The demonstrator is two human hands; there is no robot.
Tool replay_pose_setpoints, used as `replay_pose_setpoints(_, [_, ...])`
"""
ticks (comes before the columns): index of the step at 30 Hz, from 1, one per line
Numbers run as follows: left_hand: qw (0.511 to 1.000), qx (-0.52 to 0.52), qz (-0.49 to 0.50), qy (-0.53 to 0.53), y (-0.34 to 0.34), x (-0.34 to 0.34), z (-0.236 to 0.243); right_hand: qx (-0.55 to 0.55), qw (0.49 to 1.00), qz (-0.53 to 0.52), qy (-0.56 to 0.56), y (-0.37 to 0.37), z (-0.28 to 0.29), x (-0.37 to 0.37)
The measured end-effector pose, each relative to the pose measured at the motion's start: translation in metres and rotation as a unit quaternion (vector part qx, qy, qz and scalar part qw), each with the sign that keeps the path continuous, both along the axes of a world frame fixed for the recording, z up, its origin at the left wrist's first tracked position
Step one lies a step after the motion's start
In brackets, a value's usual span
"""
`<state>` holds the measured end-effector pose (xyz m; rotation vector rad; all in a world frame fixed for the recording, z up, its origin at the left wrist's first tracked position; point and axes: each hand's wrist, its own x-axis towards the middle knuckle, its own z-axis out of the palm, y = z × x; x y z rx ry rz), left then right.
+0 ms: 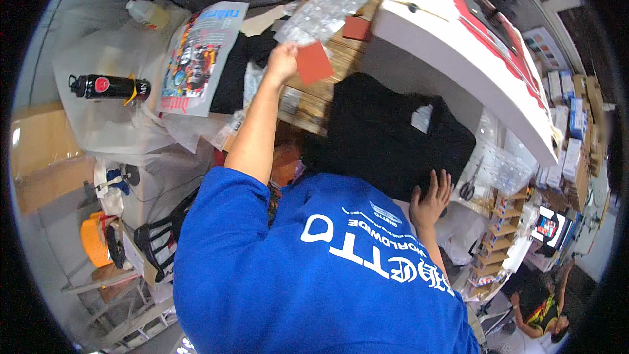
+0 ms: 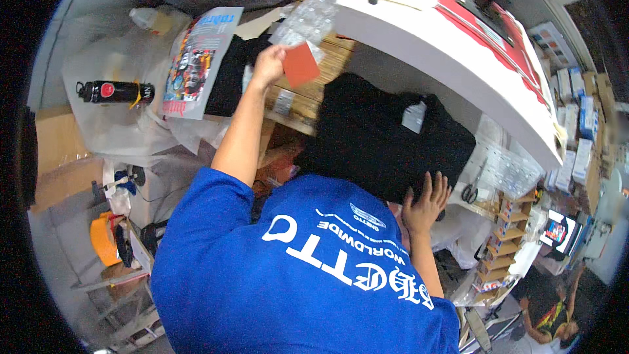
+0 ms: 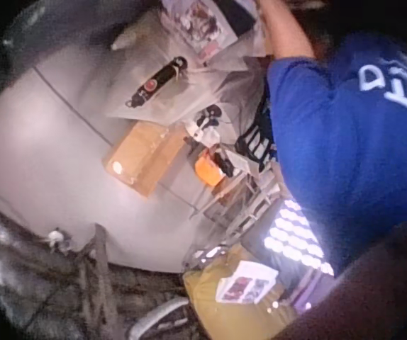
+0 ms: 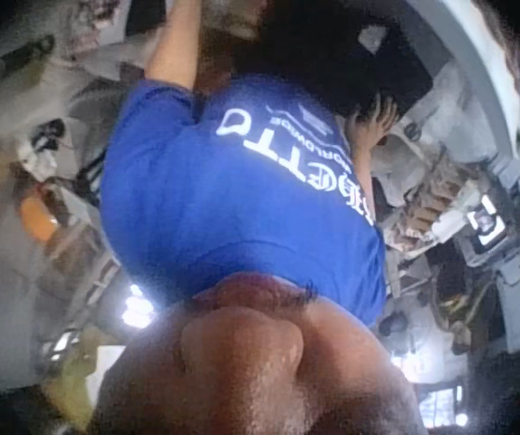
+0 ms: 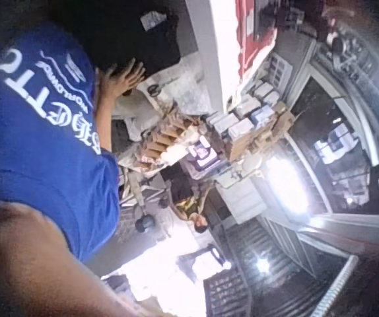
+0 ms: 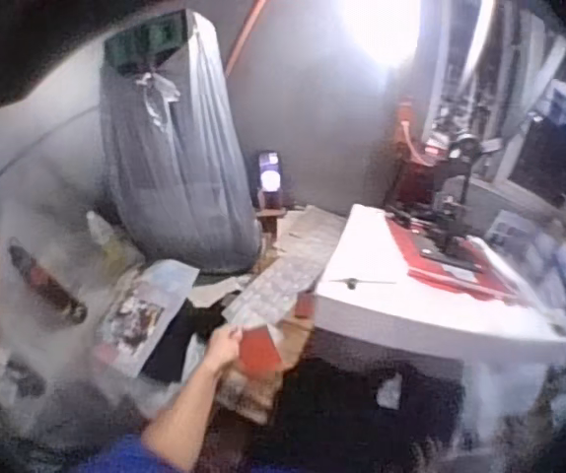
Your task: The person places a black t-shirt on a heat press, cuts a small label with scissors, and positions it on the shirt. They then place a larger printed graphic on the shirt, align it, and operate the heat press to transfer the design. The process is repeated for a second t-shirt.
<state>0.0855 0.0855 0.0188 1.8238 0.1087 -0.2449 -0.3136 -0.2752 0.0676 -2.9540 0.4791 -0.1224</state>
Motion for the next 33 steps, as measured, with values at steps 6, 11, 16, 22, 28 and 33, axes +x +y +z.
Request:
replay_pose_setpoints(6, [0.976,0.16,0.007,-0.147,-0.023,-0.023,-0.065,0.087,0.991,-0.079,0.057,-0.072,0.007,0.042])
replay_pose_setpoints(11, [0.953,0.067,-0.22,-0.195,-0.096,-0.047,0.003,0.141,0.964,-0.077,-0.211,-0.172,-0.024,0.113])
replay_pose_setpoints(16, [0.956,0.154,-0.176,-0.179,-0.066,-0.058,0.078,0.164,0.982,-0.075,0.056,-0.211,0.044,0.107])
replay_pose_setpoints(22, [0.951,-0.011,-0.303,-0.059,-0.007,-0.1,0.148,0.524,0.846,-0.089,-0.039,-0.193,0.137,0.03])
replay_pose_setpoints(28, [0.907,-0.207,-0.233,-0.282,0.014,-0.108,0.253,0.468,0.855,0.032,-0.223,-0.204,0.246,-0.008])
replay_pose_setpoints(33, [0.862,0.155,0.009,-0.483,-0.015,-0.023,0.333,0.125,0.923,-0.028,-0.363,-0.224,0.332,0.083])
